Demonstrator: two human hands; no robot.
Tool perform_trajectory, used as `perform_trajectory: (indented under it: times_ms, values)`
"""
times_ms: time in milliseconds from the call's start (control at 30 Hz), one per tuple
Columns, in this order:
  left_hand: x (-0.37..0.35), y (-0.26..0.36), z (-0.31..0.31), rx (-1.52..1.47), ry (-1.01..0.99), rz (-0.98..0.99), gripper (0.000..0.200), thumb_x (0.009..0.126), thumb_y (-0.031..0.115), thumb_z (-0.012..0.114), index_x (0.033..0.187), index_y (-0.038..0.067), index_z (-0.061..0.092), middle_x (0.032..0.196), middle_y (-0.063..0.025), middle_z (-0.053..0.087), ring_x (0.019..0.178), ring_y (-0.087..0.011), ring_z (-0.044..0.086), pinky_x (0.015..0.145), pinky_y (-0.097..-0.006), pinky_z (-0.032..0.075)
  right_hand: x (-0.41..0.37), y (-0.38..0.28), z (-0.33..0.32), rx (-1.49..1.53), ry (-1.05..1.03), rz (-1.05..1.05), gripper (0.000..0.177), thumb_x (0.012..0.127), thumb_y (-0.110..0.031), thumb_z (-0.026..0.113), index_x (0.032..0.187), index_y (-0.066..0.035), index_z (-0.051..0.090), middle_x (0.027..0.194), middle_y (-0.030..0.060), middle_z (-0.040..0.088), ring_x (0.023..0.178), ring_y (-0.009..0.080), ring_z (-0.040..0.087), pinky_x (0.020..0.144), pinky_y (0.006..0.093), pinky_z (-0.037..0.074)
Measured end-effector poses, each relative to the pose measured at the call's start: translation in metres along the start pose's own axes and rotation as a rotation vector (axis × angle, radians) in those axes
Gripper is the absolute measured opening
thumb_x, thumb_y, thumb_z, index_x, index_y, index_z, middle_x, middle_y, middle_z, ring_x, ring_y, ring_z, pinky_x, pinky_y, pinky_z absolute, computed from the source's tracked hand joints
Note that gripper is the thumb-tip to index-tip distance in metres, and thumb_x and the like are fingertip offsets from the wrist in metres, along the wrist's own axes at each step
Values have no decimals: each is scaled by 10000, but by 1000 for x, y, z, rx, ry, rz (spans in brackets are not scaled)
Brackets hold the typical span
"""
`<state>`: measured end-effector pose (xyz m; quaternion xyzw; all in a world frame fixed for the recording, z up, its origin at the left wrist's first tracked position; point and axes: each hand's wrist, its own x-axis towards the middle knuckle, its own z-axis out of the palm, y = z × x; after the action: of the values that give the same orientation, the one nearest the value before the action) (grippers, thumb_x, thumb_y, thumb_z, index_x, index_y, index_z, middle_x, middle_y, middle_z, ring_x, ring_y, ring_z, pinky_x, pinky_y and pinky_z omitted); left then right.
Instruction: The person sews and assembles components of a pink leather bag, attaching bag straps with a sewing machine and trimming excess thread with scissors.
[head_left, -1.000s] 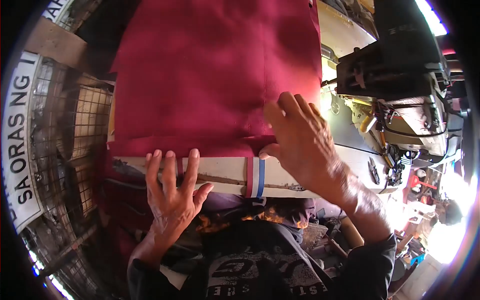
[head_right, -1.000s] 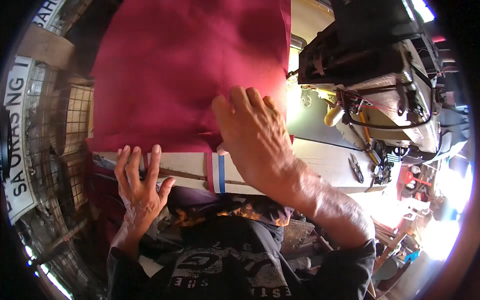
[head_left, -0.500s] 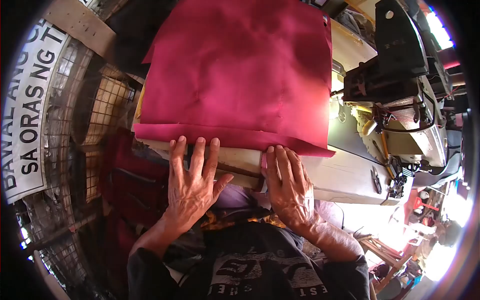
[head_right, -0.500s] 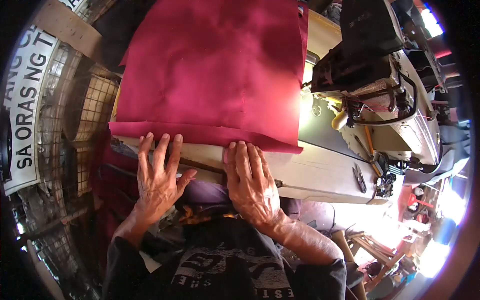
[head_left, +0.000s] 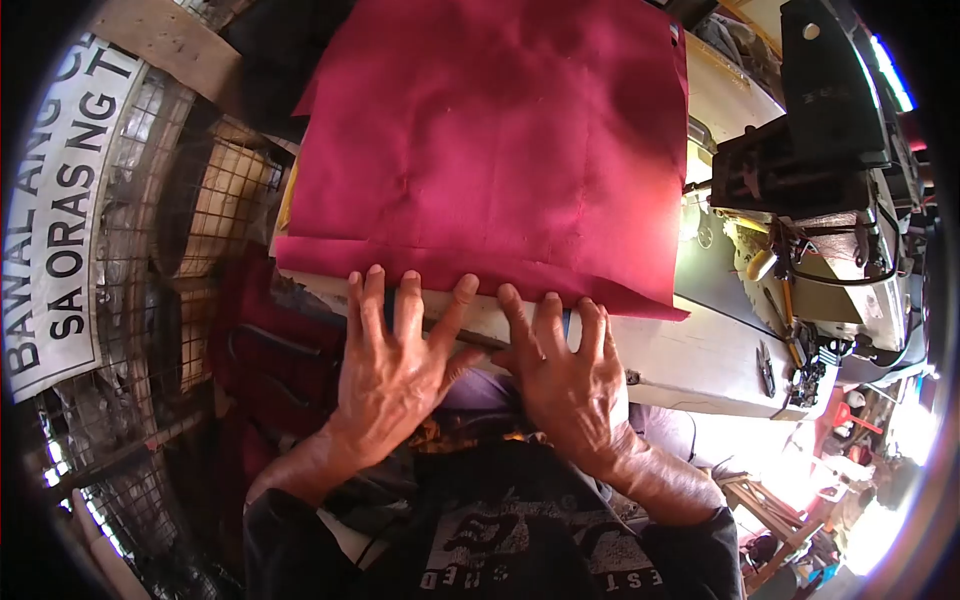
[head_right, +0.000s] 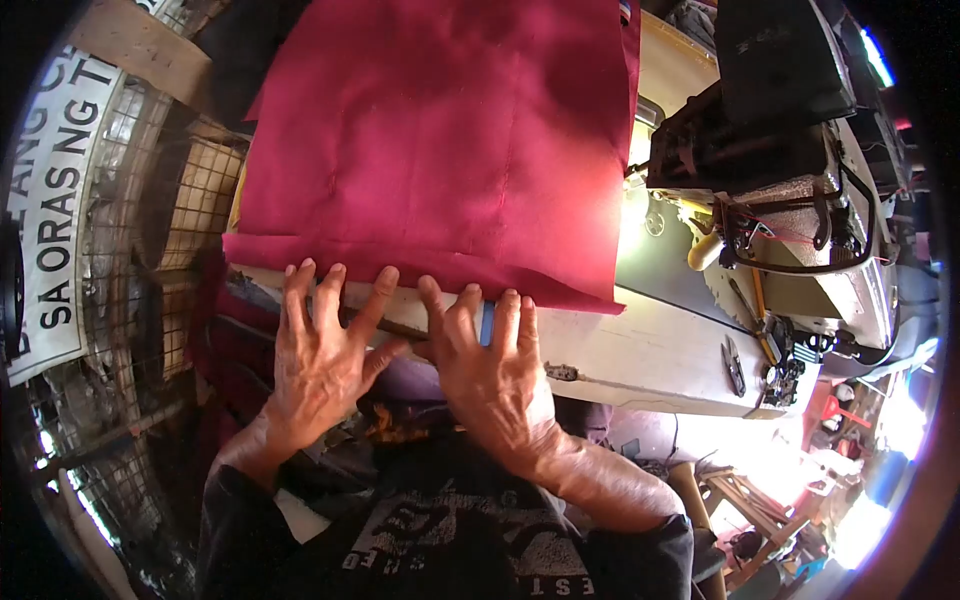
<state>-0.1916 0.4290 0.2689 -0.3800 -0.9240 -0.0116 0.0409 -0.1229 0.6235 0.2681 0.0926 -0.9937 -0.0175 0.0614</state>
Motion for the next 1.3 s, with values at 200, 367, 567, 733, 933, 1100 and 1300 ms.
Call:
perform_trajectory:
  times_ms: [200,367,567,733,933,1100,1300]
  values:
    - [-12,-15,11,-13,95,-10,593,968,377,685,1457,62,572,1299,-225,478,1276,-426,487,1087,-543,503,-11,13,6,52,62,-52,755,916,-459,697,1455,38,518,1174,201,604,1087,388,588,758,417,630]
    - [-4,2,2,104,33,6,566,1019,449,593,1536,235,506,1264,-253,475,1247,-469,487,1066,-564,493,4,-10,-5,68,-59,28,828,934,-610,600,1570,-106,439,1132,190,591,1046,399,580,898,535,545]
    - [-7,-9,3,-10,89,28,626,927,363,728,1488,148,551,1241,-230,488,1230,-454,508,1032,-565,501,-11,4,4,99,12,-19,875,909,-595,630,1543,-22,440,1157,222,598,1096,404,588,1013,527,490]
    - [2,9,0,-53,209,0,609,878,208,754,1397,-44,558,1288,-223,522,1245,-432,530,1136,-615,406,-16,6,11,169,107,-6,774,946,-485,629,1434,103,508,1205,234,561,1151,394,555,1069,514,453]
    - [25,57,16,-482,217,232,693,848,24,653,1504,-61,447,1352,-225,567,1257,-399,546,1134,-541,435,-29,15,14,208,91,-43,562,917,-248,663,1345,104,572,1288,216,553,1223,386,546,1084,486,445]
    - [9,53,23,-280,203,210,553,920,180,627,1423,-44,572,1376,-211,566,1287,-405,526,1133,-545,455,-54,64,-21,440,337,152,623,783,-120,827,1360,-13,618,1258,194,598,1146,376,598,955,481,517]
    - [-1,55,47,-216,249,201,486,1015,320,547,1319,-39,669,1401,-181,504,1350,-405,457,1141,-591,432,-54,99,-8,744,94,278,433,769,-66,846,1177,-6,715,1043,141,643,917,319,657,788,414,562]
